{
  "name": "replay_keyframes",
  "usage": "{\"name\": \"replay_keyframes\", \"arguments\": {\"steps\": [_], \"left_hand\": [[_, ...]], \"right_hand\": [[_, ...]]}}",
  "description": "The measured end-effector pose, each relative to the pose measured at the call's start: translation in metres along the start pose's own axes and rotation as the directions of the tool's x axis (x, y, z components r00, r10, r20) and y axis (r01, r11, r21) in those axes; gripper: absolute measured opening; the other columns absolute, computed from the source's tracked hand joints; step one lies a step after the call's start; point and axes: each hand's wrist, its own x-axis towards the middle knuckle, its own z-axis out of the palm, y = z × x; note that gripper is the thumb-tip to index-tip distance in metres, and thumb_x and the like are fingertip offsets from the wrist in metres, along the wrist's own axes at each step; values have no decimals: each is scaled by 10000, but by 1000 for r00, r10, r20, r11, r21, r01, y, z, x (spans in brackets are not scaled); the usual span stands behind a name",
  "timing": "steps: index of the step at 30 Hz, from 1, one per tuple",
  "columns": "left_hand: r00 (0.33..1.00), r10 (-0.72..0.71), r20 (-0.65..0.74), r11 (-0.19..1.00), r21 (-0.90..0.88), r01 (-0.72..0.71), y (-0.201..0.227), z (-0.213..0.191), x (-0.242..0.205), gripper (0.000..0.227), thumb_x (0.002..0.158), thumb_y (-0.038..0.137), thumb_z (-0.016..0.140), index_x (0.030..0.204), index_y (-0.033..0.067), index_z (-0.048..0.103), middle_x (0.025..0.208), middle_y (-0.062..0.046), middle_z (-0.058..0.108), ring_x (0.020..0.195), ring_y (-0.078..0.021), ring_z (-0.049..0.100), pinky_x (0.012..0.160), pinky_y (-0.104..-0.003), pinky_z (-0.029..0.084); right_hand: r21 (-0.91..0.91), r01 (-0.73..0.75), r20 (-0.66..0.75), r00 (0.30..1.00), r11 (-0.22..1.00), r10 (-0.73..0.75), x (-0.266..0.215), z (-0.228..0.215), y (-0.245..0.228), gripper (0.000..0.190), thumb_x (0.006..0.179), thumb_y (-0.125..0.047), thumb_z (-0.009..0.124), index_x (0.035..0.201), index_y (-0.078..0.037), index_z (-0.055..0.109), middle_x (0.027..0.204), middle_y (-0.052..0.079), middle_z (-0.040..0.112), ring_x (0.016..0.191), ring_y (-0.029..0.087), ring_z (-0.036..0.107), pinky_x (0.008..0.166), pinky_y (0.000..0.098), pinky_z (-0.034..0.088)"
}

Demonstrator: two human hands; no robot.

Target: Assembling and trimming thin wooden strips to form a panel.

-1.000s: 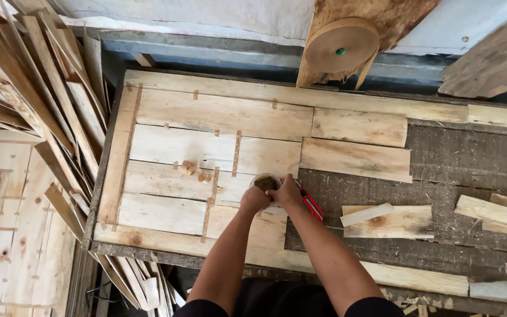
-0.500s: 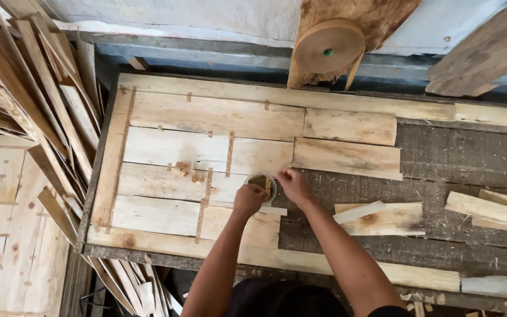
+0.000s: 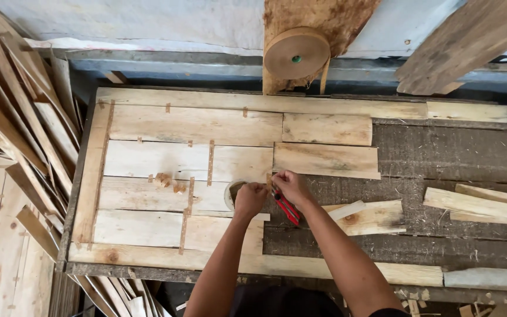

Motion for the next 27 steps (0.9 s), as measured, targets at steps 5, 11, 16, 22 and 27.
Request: {"name": "replay_keyframes", "arguments": {"steps": [5,11,16,22,27], "left_hand": [[998,54,-13,997,54,-53,2,14,16,282,846,336,732,935,79,808,802,-141,765,777,-299,760,718,-415,586],[999,43,4,996,82,-43,19,22,38,299,862,358,716,964,91,804,785,-150,759,752,-320,747,713,-433,578],[999,-38,30,997,68,36,45,24,54,354,861,412,724,1015,106,812,785,-148,758,736,-318,746,702,-441,578],[998,-53,-24,998,41,54,54,39,85,455,897,465,710,1148,91,778,809,-158,773,775,-315,755,754,-438,583],[934,337,-115,904,317,-288,49,55,136,466,983,297,604,1408,106,617,1402,-145,650,1314,-334,586,1097,-437,487]], "right_hand": [[-42,-25,1,1000,999,25,12,-12,-2,211,959,-240,714,953,-32,740,833,4,724,706,61,587,641,265,494],[28,33,21,999,999,-33,49,-24,16,218,958,-241,718,972,-24,735,846,2,730,735,59,607,660,254,501],[-24,34,0,999,999,-34,76,-40,14,232,984,-246,699,971,-17,728,830,0,708,725,60,579,633,253,477],[111,76,-122,991,991,-62,130,-73,32,212,974,-234,712,995,-24,731,819,-15,674,716,63,566,625,238,466],[-74,113,-168,978,991,-124,153,-92,2,232,983,-249,706,982,-19,735,826,15,702,731,93,599,660,261,494]]}}
